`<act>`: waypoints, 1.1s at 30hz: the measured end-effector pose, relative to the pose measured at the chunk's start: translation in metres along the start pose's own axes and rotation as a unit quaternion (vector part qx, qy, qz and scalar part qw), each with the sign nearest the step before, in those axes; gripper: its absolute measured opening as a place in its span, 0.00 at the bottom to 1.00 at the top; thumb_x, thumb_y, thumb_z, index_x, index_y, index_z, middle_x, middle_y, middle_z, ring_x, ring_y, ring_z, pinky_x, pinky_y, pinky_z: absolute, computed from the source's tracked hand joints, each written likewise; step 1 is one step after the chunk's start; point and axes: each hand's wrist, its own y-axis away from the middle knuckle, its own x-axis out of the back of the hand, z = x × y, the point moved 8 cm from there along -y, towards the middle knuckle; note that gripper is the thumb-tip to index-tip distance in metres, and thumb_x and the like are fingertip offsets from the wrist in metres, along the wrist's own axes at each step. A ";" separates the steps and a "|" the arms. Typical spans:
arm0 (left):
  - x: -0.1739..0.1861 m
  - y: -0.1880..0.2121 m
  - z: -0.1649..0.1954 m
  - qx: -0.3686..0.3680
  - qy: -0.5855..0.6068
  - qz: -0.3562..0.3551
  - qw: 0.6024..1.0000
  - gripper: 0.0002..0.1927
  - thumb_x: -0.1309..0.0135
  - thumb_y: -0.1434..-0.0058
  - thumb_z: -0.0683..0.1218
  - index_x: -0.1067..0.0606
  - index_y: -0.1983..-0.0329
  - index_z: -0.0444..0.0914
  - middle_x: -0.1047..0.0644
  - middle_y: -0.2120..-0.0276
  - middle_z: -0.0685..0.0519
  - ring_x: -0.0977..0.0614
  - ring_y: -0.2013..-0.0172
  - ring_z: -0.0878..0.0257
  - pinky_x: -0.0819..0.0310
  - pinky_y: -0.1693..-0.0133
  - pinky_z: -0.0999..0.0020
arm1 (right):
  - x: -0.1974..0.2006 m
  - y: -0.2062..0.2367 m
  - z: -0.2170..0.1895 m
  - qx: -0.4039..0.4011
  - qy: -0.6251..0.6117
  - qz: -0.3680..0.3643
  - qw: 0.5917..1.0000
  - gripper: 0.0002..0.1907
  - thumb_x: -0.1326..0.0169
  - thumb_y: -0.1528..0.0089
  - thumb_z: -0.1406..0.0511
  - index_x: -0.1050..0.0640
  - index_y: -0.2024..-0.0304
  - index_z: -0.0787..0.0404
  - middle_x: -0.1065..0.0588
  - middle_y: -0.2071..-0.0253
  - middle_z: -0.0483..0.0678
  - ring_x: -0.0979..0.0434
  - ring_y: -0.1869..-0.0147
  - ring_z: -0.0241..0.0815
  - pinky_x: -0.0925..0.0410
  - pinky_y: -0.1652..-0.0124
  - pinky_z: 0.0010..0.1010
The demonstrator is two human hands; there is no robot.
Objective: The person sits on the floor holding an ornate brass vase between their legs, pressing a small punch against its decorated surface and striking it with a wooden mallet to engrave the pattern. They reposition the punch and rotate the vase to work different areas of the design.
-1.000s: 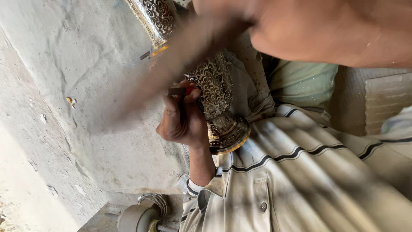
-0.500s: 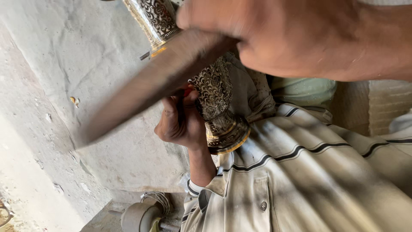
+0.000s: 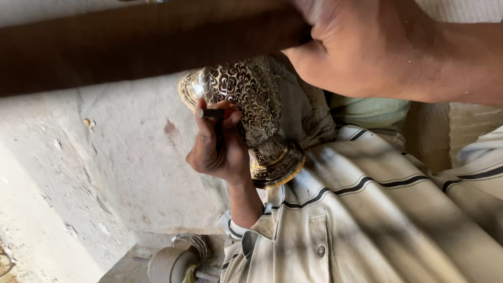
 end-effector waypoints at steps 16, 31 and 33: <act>-0.002 -0.008 0.007 0.045 0.040 -0.026 0.998 0.21 0.50 0.27 0.27 0.24 0.35 0.37 0.18 0.61 0.43 0.16 0.61 0.65 0.16 0.54 0.68 | 0.011 -0.006 -0.011 0.034 0.107 -0.015 0.994 0.12 0.36 0.47 0.74 0.20 0.62 0.60 0.23 0.70 0.49 0.21 0.67 0.49 0.32 0.69 0.39; -0.001 -0.018 0.014 0.045 0.042 -0.053 0.997 0.27 0.48 0.32 0.25 0.27 0.33 0.37 0.17 0.61 0.45 0.15 0.55 0.62 0.17 0.47 0.65 | 0.042 -0.019 -0.022 0.006 -0.021 0.071 0.997 0.13 0.38 0.51 0.76 0.22 0.63 0.65 0.26 0.71 0.54 0.24 0.68 0.54 0.34 0.69 0.43; 0.000 -0.019 0.014 0.039 0.046 -0.053 0.997 0.26 0.49 0.31 0.24 0.26 0.34 0.37 0.17 0.61 0.45 0.15 0.56 0.62 0.16 0.48 0.66 | 0.035 -0.018 -0.021 0.015 0.040 0.026 0.999 0.09 0.37 0.47 0.74 0.21 0.65 0.63 0.26 0.73 0.53 0.23 0.70 0.51 0.32 0.70 0.41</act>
